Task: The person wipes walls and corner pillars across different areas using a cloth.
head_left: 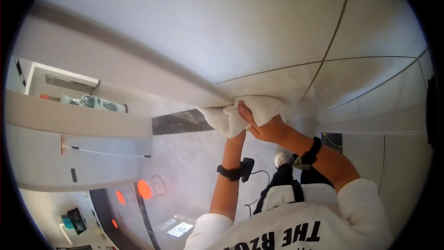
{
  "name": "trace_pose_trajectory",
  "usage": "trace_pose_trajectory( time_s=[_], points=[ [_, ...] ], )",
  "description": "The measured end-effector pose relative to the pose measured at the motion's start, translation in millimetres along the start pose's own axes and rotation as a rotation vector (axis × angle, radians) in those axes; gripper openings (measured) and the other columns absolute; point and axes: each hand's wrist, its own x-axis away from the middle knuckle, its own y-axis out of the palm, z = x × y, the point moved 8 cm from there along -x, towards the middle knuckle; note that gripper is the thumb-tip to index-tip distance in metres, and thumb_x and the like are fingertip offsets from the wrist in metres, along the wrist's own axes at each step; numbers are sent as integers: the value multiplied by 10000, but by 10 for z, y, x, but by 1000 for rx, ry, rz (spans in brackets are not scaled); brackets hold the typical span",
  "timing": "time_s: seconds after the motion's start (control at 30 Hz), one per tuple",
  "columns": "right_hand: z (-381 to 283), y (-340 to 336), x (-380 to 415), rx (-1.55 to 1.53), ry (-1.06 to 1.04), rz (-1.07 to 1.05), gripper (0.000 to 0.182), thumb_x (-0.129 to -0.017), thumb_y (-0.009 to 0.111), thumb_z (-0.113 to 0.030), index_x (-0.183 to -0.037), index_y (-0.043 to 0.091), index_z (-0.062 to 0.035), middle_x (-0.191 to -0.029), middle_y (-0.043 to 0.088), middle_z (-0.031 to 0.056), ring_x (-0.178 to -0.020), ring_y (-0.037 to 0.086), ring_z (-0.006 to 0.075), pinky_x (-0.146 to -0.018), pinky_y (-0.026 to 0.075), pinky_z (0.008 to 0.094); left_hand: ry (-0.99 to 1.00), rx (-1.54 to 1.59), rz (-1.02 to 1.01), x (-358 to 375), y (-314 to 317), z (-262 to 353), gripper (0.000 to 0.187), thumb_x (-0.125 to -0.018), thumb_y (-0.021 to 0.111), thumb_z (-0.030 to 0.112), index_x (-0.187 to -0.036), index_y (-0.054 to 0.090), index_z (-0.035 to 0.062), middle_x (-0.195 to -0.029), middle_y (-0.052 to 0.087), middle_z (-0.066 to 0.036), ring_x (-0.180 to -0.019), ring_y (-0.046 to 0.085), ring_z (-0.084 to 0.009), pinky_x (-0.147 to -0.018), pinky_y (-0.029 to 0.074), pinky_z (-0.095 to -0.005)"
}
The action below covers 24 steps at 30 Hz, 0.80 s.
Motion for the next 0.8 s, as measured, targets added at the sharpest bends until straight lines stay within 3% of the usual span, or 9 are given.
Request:
trace_pose_trajectory(
  time_s=[0.07, 0.13, 0.2, 0.3, 0.47, 0.53, 0.63, 0.77, 0.8],
  points=[
    [66, 8, 81, -5, 6, -67, 455, -734, 646, -102, -1177, 546, -97, -1143, 559, 107, -1018, 539, 322, -869, 434, 437, -55, 112, 22, 163, 94, -73, 232, -892, 531, 138, -1097, 530, 31, -1046, 572, -76, -967, 541, -203, -841, 433, -310],
    [137, 80, 176, 0, -9, -131, 501, -712, 647, -72, -1196, 518, -68, -1137, 570, 131, -1004, 550, 332, -865, 432, 452, 2, 19, -10, 110, -13, 882, 291, -882, 538, 136, -1141, 492, 12, -1099, 552, -90, -1022, 521, -207, -879, 414, -316],
    [66, -8, 172, -25, -105, -25, 520, -705, 655, -66, -1206, 512, -69, -1167, 558, 138, -1026, 544, 334, -876, 428, 447, 79, 7, 100, 108, -121, 1144, 316, -871, 562, 151, -1148, 496, 13, -1112, 555, -98, -1033, 527, -215, -867, 425, -332],
    [-55, -262, -103, -153, -132, 41, 528, -715, 659, -56, -1219, 503, -70, -1206, 541, 149, -1051, 536, 339, -884, 424, 441, 292, -390, 201, -16, -320, 1426, 355, -852, 595, 178, -1161, 501, 30, -1138, 557, -103, -1046, 537, -223, -850, 440, -356],
    [-395, -595, -607, -219, -178, 181, 481, -745, 665, -56, -1200, 510, -70, -1213, 540, 153, -1051, 538, 331, -856, 445, 424, 388, -162, 453, -245, -694, 1734, 400, -814, 632, 218, -1168, 508, 80, -1128, 568, -78, -1020, 557, -225, -826, 446, -351],
    [-262, -505, -654, -387, 51, 29, 480, -728, 675, -41, -1182, 523, -76, -1220, 540, 136, -1054, 541, 313, -860, 449, 410, 475, -558, 383, -266, -570, 1840, 420, -810, 635, 230, -1179, 497, 84, -1121, 570, -73, -1013, 561, -224, -823, 445, -348],
    [-262, -477, -496, -272, 0, 125, 472, -700, 681, -11, -1147, 549, -88, -1232, 539, 114, -1066, 542, 295, -871, 453, 386, 591, -729, 308, -233, -386, 1712, 431, -825, 625, 248, -1192, 481, 75, -1142, 558, -76, -1039, 544, -223, -847, 430, -348],
    [-294, -447, -233, -84, -124, 252, 529, -729, 632, -43, -1239, 499, -83, -1238, 530, 85, -1077, 536, 260, -834, 464, 358, 119, -121, 151, -141, -356, 1345, 429, -844, 609, 260, -1205, 480, 66, -1187, 529, -86, -1081, 517, -234, -875, 417, -351],
    [-284, -443, -241, -163, -73, 230, 599, -703, 623, -12, -1272, 445, -68, -1274, 501, 101, -1110, 521, 269, -860, 453, 364, 151, -255, 119, -107, -351, 1368, 438, -852, 603, 235, -1224, 464, 51, -1215, 511, -93, -1088, 513, -240, -880, 419, -363]
  ],
)
